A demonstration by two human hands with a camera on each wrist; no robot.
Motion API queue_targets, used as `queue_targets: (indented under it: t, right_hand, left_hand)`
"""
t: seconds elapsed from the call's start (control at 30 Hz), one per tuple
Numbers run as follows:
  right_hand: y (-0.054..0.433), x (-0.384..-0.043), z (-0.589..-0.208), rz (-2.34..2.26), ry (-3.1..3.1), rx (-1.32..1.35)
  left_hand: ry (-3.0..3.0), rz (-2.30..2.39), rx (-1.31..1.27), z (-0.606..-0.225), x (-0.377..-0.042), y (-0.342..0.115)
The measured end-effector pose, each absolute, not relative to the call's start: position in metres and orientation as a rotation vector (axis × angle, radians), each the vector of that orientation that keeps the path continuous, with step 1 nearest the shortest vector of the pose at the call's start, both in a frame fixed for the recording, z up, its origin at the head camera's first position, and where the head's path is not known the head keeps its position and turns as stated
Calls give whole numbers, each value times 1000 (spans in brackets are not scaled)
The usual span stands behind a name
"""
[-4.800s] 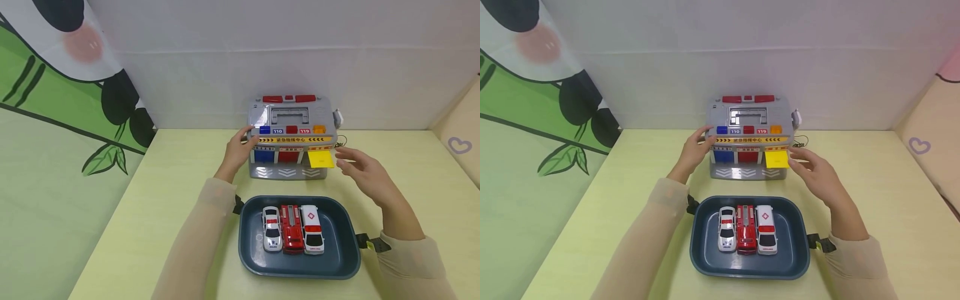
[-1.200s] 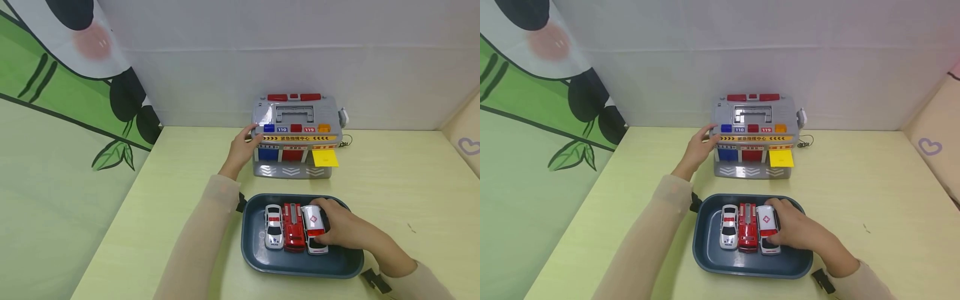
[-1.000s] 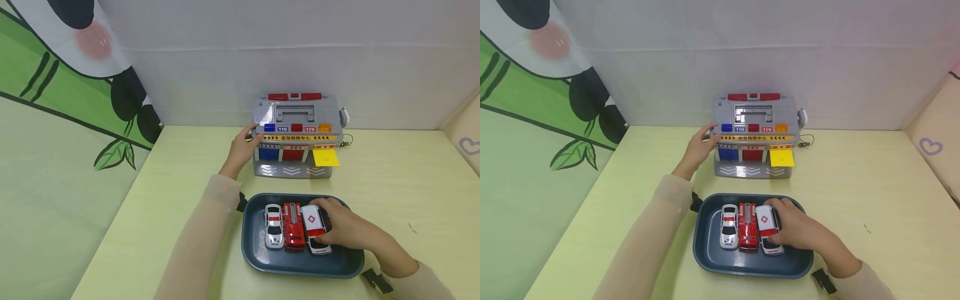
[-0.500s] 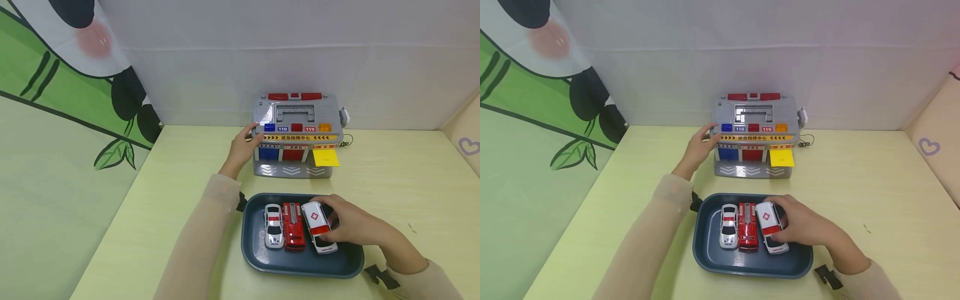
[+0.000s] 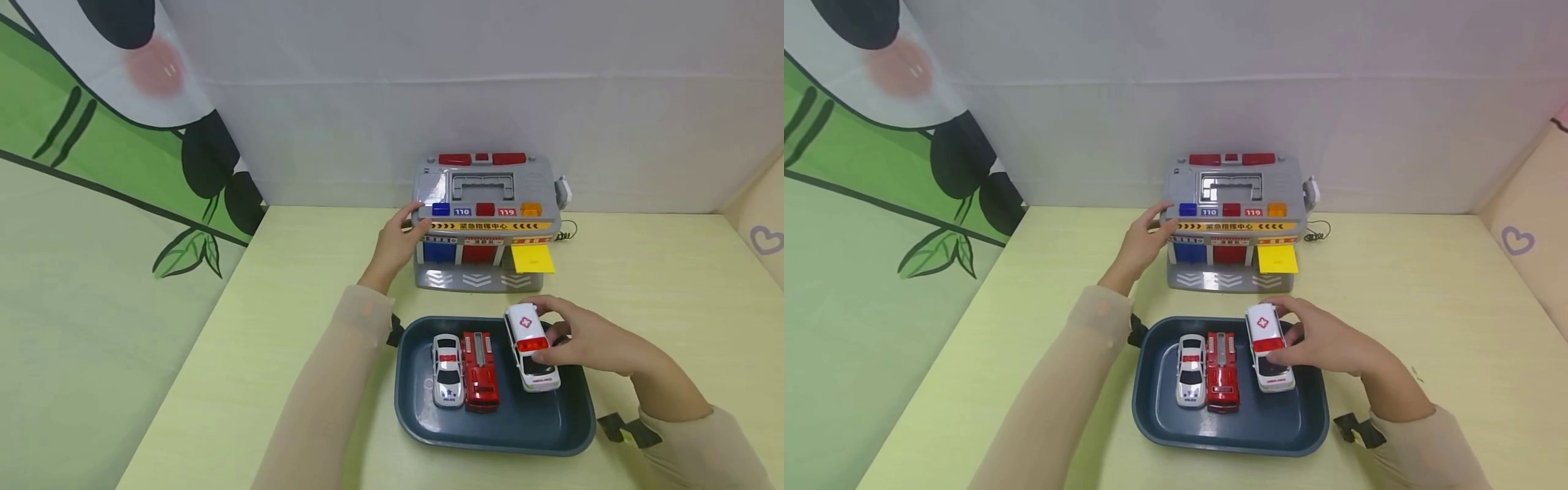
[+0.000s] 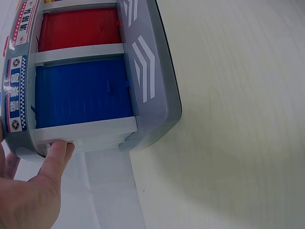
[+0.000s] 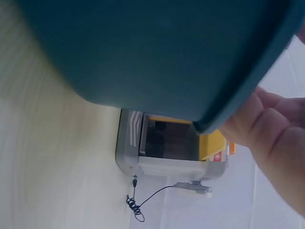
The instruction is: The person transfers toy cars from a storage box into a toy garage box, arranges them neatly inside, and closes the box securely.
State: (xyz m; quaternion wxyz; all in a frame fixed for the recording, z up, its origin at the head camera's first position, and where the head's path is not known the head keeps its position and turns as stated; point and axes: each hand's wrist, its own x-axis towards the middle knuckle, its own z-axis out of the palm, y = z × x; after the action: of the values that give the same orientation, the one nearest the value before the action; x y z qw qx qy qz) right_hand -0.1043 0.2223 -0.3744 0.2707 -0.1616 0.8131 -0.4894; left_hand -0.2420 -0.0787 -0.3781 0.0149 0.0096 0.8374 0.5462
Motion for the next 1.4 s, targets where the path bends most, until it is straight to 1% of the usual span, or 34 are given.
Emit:
queue_targets:
  t: [0.5,0.83,1.4]
  right_hand:
    - [235,-130,-381,-1395,2148,-395]
    - [244,-143,-385,-1565,1881,-349]
    - [252,-164,-395,-1632,1740,-312]
  left_hand:
    - [2591,1701,6,-379,-244,-78]
    - [2578,1729,22,-379,-243,-78]
    - [2581,1722,13,-380,-242,-78]
